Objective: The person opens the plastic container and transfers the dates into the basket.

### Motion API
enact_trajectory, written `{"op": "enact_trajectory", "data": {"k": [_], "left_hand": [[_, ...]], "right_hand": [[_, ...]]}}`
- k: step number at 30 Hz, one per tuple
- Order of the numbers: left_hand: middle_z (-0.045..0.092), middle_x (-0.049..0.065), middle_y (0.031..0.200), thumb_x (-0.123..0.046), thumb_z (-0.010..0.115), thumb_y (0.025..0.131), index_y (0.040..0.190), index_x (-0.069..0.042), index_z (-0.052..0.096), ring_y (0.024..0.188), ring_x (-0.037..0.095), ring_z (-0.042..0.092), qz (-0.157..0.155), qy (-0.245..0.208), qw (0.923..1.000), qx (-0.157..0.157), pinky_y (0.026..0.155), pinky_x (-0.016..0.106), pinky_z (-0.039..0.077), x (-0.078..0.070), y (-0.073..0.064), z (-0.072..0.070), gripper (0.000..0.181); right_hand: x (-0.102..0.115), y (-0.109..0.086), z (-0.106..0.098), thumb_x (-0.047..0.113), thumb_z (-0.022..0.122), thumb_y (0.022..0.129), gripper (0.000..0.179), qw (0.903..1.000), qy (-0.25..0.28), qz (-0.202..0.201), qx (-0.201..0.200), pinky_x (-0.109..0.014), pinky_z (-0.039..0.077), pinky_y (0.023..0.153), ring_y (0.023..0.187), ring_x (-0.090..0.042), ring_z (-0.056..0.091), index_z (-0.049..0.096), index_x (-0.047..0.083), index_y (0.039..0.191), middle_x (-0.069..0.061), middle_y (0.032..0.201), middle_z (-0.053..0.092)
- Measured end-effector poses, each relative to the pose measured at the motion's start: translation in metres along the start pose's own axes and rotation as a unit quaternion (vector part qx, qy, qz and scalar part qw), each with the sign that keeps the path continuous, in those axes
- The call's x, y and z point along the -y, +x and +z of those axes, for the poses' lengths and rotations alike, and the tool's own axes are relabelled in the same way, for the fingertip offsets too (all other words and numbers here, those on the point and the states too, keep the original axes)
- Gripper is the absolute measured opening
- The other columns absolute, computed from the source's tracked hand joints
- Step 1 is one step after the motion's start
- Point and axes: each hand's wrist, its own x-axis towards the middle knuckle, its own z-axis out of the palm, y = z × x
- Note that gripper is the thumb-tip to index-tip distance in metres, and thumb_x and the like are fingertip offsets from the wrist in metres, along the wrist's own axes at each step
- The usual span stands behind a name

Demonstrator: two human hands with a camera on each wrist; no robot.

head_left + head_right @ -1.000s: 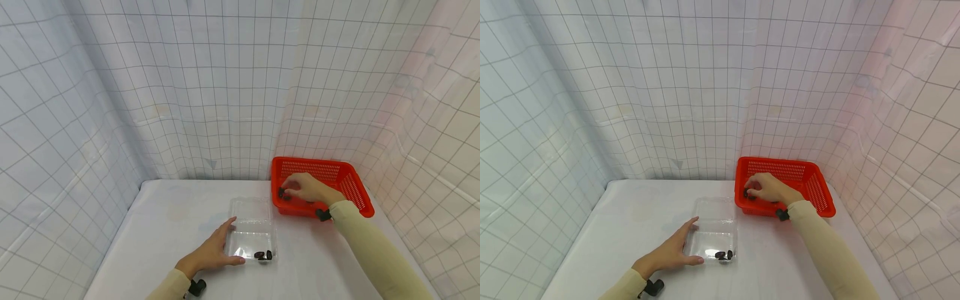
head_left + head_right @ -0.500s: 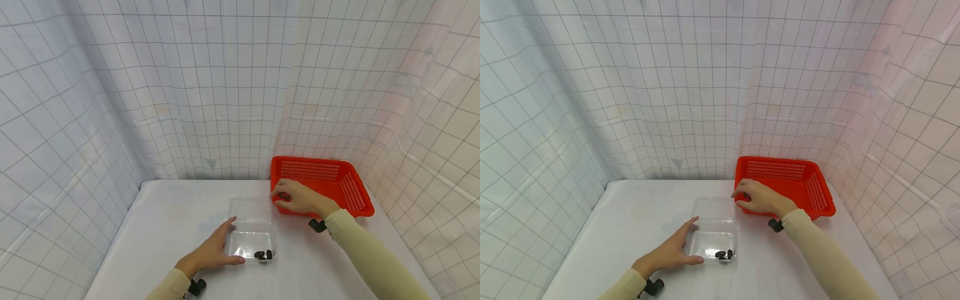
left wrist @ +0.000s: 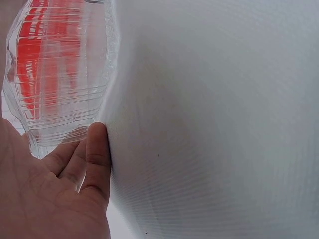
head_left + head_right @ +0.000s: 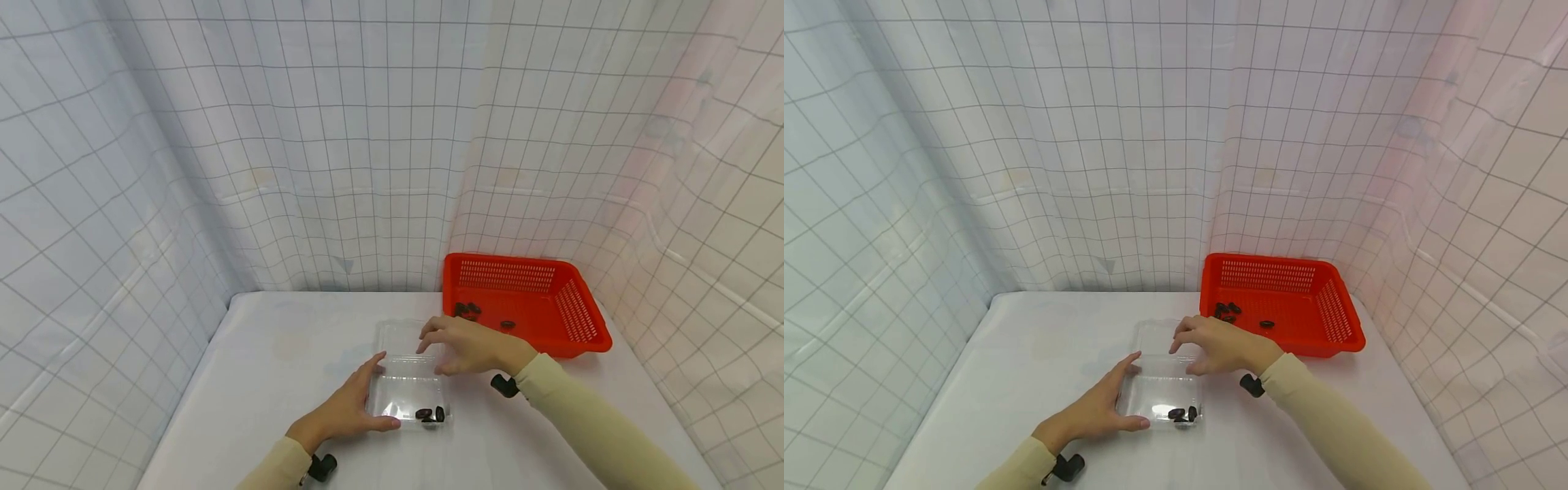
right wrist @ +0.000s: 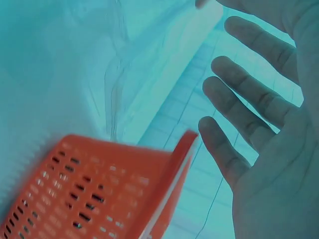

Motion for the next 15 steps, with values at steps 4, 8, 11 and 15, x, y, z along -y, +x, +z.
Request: {"op": "enact_trajectory", "data": {"k": [4,8,11,15], "left_hand": [[0.052,0.018,0.175,-0.06,0.099,0.088,0.187,-0.018,0.019,0.153,0.034,0.058,0.0,0.004,1.0,0.0,0.117,0.058,0.058,0.0,0.0,0.0,0.134],[0.051,0.017,0.175,-0.06,0.1,0.088,0.187,-0.018,0.019,0.153,0.033,0.058,0.001,0.003,1.0,0.0,0.116,0.057,0.059,0.0,0.0,0.0,0.134],[0.051,0.016,0.176,-0.061,0.099,0.088,0.187,-0.018,0.018,0.153,0.033,0.057,0.002,0.007,1.0,0.0,0.116,0.057,0.059,0.0,-0.001,0.0,0.135],[0.051,0.016,0.177,-0.062,0.099,0.089,0.187,-0.018,0.018,0.155,0.034,0.056,0.002,0.008,1.0,0.001,0.117,0.057,0.058,-0.001,-0.002,0.0,0.135]], "right_hand": [[0.008,0.004,0.006,0.028,0.093,0.101,0.043,0.9996,-0.008,-0.014,0.023,-0.044,0.059,0.123,0.142,-0.02,0.067,0.08,0.03,0.142,0.004,0.149,0.07],[0.016,0.008,0.013,0.031,0.094,0.1,0.047,0.9981,-0.007,-0.02,0.058,-0.038,0.059,0.121,0.138,-0.016,0.068,0.079,0.028,0.145,0.005,0.148,0.07],[0.02,0.012,0.019,0.03,0.095,0.099,0.05,0.9963,-0.004,-0.022,0.083,-0.034,0.06,0.118,0.134,-0.016,0.07,0.079,0.028,0.146,0.005,0.149,0.069],[0.025,0.017,0.026,0.029,0.097,0.098,0.053,0.9932,0.004,-0.02,0.114,-0.03,0.061,0.115,0.131,-0.018,0.074,0.079,0.028,0.147,0.005,0.149,0.067]]}}
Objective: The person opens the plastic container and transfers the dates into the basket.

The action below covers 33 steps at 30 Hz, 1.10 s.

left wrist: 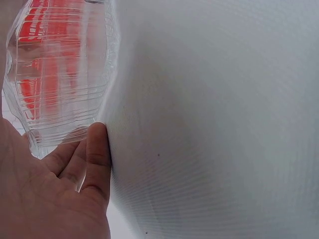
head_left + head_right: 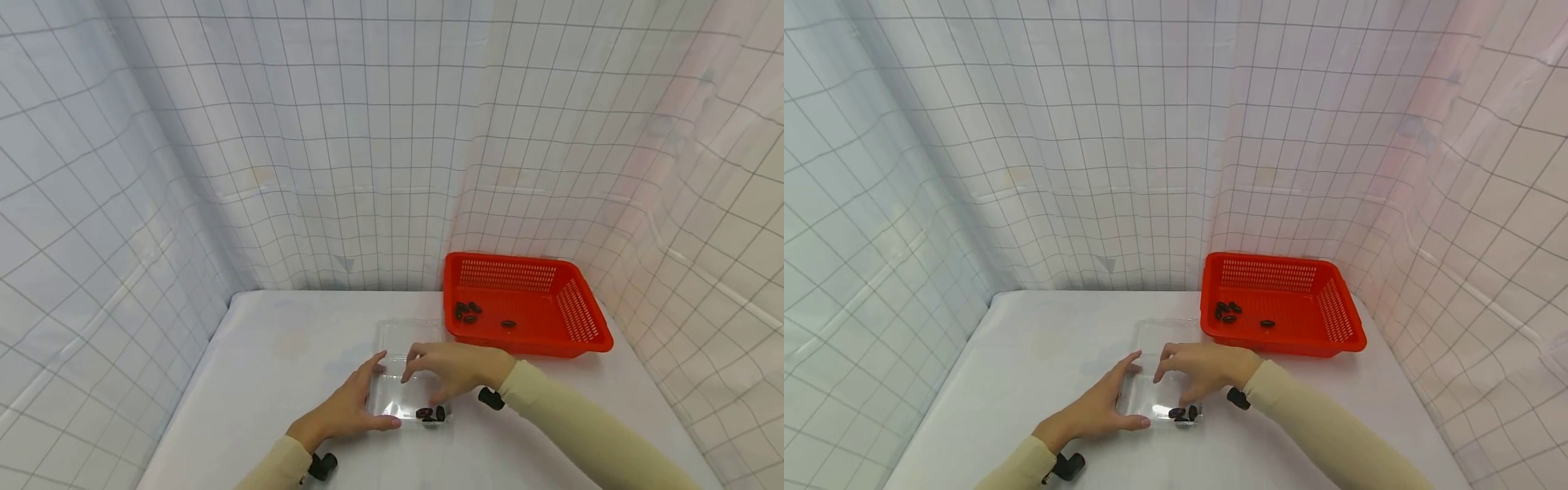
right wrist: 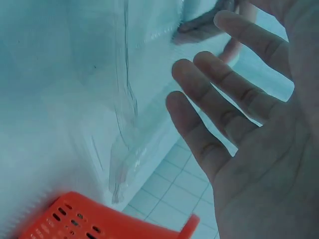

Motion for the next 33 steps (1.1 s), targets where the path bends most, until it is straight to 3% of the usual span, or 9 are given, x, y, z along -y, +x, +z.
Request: {"op": "enact_trajectory", "data": {"k": [7,13,26,33], "left_hand": [[0.049,0.015,0.178,-0.06,0.099,0.089,0.188,-0.019,0.017,0.155,0.034,0.055,-0.002,-0.007,1.0,0.004,0.117,0.057,0.057,0.0,-0.001,0.0,0.134],[0.049,0.015,0.178,-0.059,0.099,0.09,0.188,-0.02,0.017,0.153,0.031,0.056,0.001,-0.015,0.9999,0.006,0.115,0.053,0.058,0.002,0.0,0.0,0.134],[0.05,0.015,0.176,-0.06,0.1,0.088,0.188,-0.02,0.018,0.152,0.031,0.057,-0.006,-0.021,0.9998,0.001,0.117,0.054,0.059,0.001,0.0,-0.001,0.135],[0.051,0.016,0.175,-0.06,0.1,0.088,0.187,-0.02,0.019,0.149,0.03,0.057,-0.007,-0.018,0.9998,-0.001,0.116,0.053,0.057,0.0,0.0,-0.001,0.135]], "right_hand": [[0.007,0.013,0.009,0.029,0.1,0.095,0.051,0.9987,-0.01,-0.007,0.05,-0.02,0.061,0.1,0.113,-0.007,0.077,0.082,0.03,0.143,0.004,0.138,0.074],[0.01,0.023,0.018,0.025,0.1,0.094,0.041,0.9963,-0.027,-0.029,0.077,-0.014,0.054,0.089,0.095,0.001,0.065,0.086,0.029,0.132,0.006,0.115,0.076],[0.012,0.03,0.026,0.014,0.097,0.096,0.015,0.9943,-0.021,-0.047,0.093,-0.008,0.052,0.077,0.079,0.007,0.063,0.089,0.022,0.105,0.014,0.09,0.079],[0.014,0.029,0.027,0.01,0.098,0.094,0.018,0.9952,-0.014,-0.036,0.09,-0.009,0.049,0.075,0.077,0.007,0.059,0.084,0.022,0.097,0.019,0.083,0.071]]}}
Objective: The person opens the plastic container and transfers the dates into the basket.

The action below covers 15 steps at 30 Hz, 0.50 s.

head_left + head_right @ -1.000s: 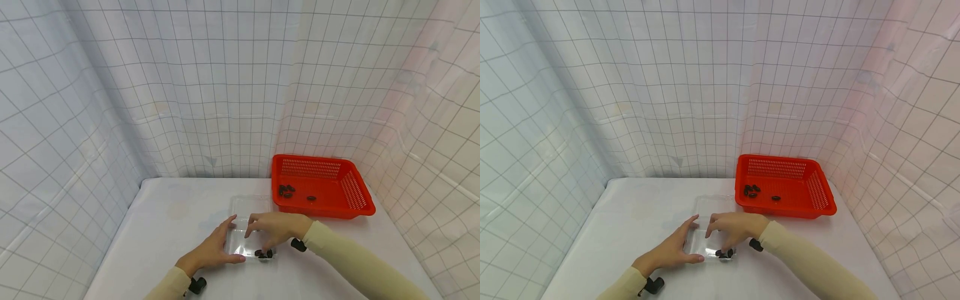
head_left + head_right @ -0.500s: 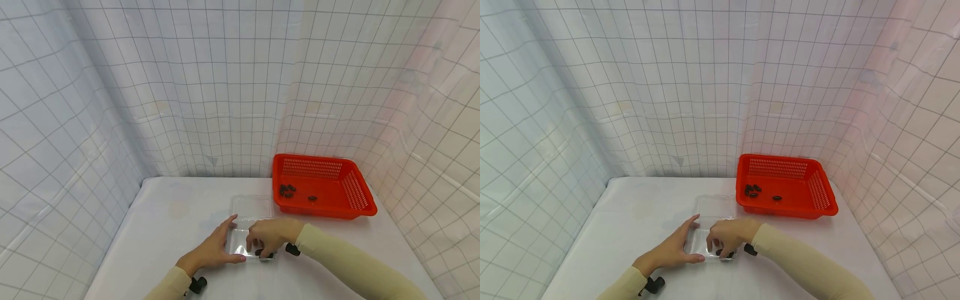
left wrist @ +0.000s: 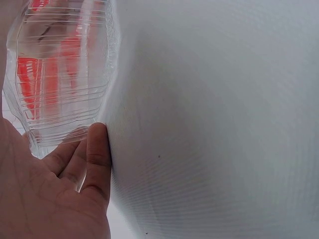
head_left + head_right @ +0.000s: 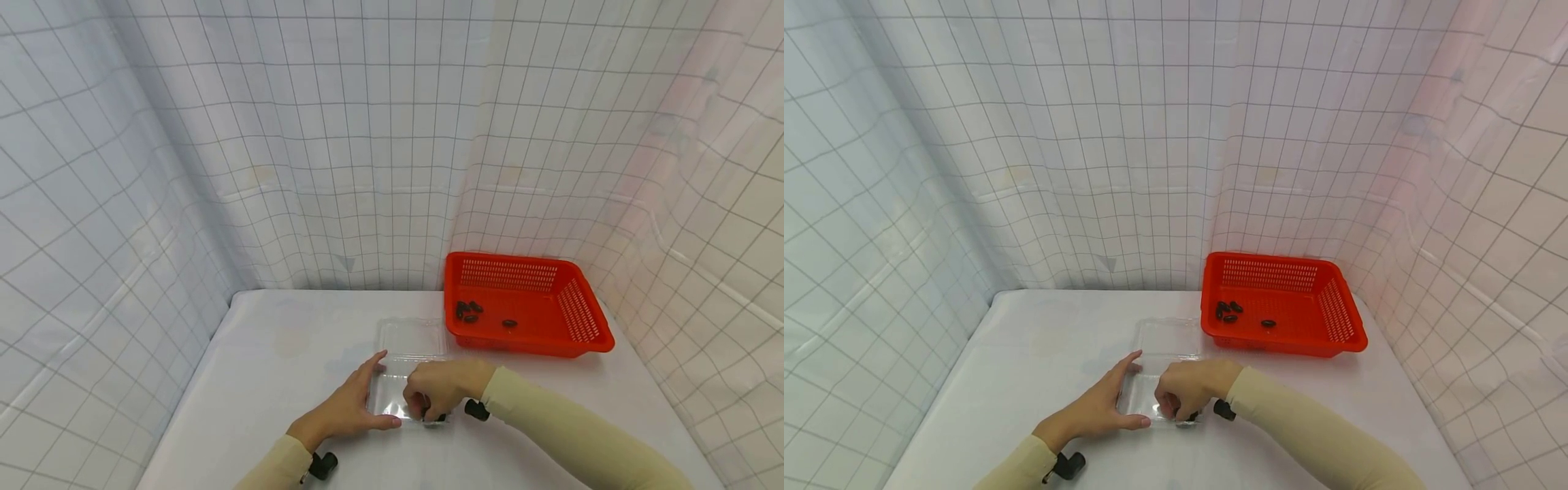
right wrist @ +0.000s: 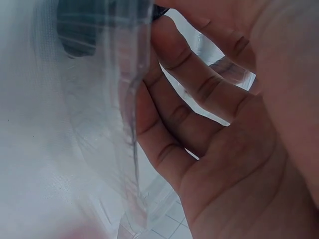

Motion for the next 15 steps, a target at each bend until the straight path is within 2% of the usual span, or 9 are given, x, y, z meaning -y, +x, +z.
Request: {"op": "enact_trajectory", "data": {"k": [9,15], "left_hand": [[0.05,0.016,0.176,-0.06,0.099,0.089,0.188,-0.02,0.018,0.151,0.032,0.057,0.0,-0.001,1.0,0.003,0.117,0.055,0.057,-0.0002,-0.0007,-0.0007,0.134],[0.049,0.016,0.177,-0.06,0.1,0.089,0.188,-0.02,0.017,0.15,0.031,0.057,0.0,-0.004,1.0,0.004,0.116,0.053,0.057,-0.0002,-0.0008,-0.0006,0.135]], "right_hand": [[-0.0011,-0.0056,-0.0026,0.014,0.098,0.097,0.015,0.9996,0.022,0.012,-0.012,-0.011,0.053,0.079,0.081,0.006,0.06,0.088,0.022,0.105,0.019,0.087,0.072],[-0.0046,-0.0092,-0.0055,0.018,0.094,0.101,0.008,0.999,0.017,0.011,-0.04,-0.011,0.052,0.08,0.082,0.006,0.06,0.088,0.023,0.103,0.017,0.092,0.072]]}}
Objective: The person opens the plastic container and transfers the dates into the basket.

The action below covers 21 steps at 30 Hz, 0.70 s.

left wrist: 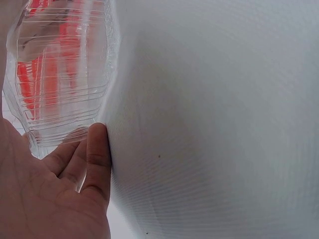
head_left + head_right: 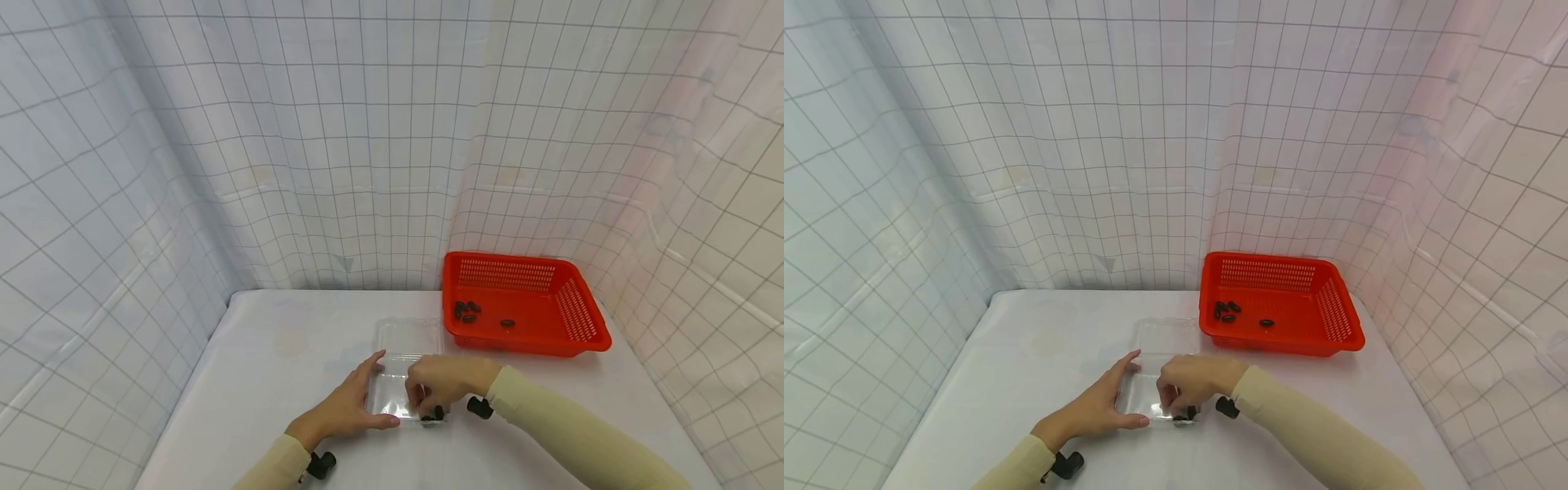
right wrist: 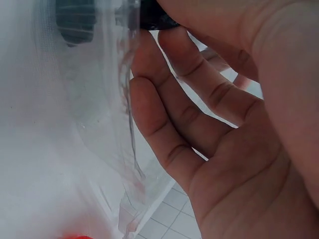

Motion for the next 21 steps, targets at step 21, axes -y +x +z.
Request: {"op": "enact_trajectory", "data": {"k": [21], "left_hand": [[0.05,0.016,0.177,-0.06,0.1,0.088,0.188,-0.021,0.018,0.154,0.034,0.057,-0.004,0.008,0.9999,-0.005,0.117,0.058,0.056,0.001,-0.001,0.002,0.135]], "right_hand": [[-0.004,-0.015,-0.014,0.011,0.086,0.107,0.008,0.9966,0.055,-0.008,-0.061,-0.015,0.061,0.092,0.091,0.005,0.069,0.085,0.013,0.114,0.005,0.107,0.074]]}}
